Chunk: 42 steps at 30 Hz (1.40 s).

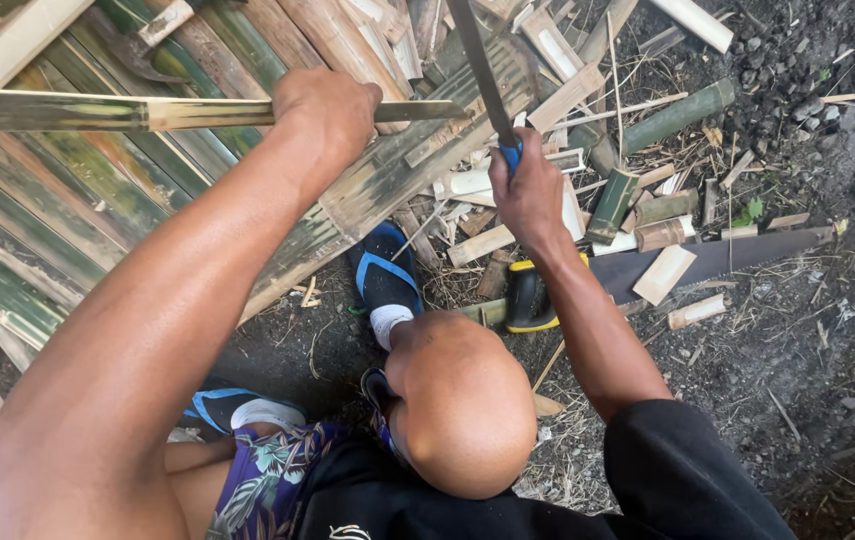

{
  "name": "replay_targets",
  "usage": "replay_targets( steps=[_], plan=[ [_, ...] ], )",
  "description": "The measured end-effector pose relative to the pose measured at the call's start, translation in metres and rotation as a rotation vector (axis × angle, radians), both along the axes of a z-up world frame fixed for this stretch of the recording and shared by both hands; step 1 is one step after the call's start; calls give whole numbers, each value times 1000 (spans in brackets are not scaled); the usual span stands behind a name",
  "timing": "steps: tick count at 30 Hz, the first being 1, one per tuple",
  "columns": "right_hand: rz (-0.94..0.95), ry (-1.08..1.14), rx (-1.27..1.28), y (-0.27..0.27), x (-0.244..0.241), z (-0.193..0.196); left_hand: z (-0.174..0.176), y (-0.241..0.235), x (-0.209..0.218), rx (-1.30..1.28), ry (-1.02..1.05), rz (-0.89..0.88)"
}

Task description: The person assembles a bamboo structure by cutting bamboo strips with a saw and hammering them into place. They use a hammer to secure the strips and adjust the structure as needed.

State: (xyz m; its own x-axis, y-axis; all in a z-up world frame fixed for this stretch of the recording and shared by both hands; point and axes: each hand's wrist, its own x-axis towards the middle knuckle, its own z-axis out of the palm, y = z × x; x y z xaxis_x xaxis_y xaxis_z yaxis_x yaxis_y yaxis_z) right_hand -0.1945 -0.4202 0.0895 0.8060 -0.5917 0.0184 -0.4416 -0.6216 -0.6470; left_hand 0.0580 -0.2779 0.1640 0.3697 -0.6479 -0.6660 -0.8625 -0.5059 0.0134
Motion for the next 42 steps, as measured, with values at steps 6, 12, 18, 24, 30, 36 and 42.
replay_targets(
  steps=[6,12,18,24,30,36,42],
  plan=[
    [57,398,60,-14,4,-30,0,13,-6,-57,44,59],
    [-192,137,756,24,-8,-7,-20,58,-34,-249,137,185],
    [-269,-127,796,74,-11,-52,-16,75,-69,-210,241,329],
    [-326,-120,628,56,-29,-93,-45,92,-51,-212,426,524],
    [-301,-105,644,53,-36,-117,-61,181,-34,-201,278,633],
    [-298,-70,722,52,-35,-104,-115,201,-40,-423,72,534],
    [-310,-109,681,66,-27,-98,-147,205,-55,-506,2,594]
  ],
)
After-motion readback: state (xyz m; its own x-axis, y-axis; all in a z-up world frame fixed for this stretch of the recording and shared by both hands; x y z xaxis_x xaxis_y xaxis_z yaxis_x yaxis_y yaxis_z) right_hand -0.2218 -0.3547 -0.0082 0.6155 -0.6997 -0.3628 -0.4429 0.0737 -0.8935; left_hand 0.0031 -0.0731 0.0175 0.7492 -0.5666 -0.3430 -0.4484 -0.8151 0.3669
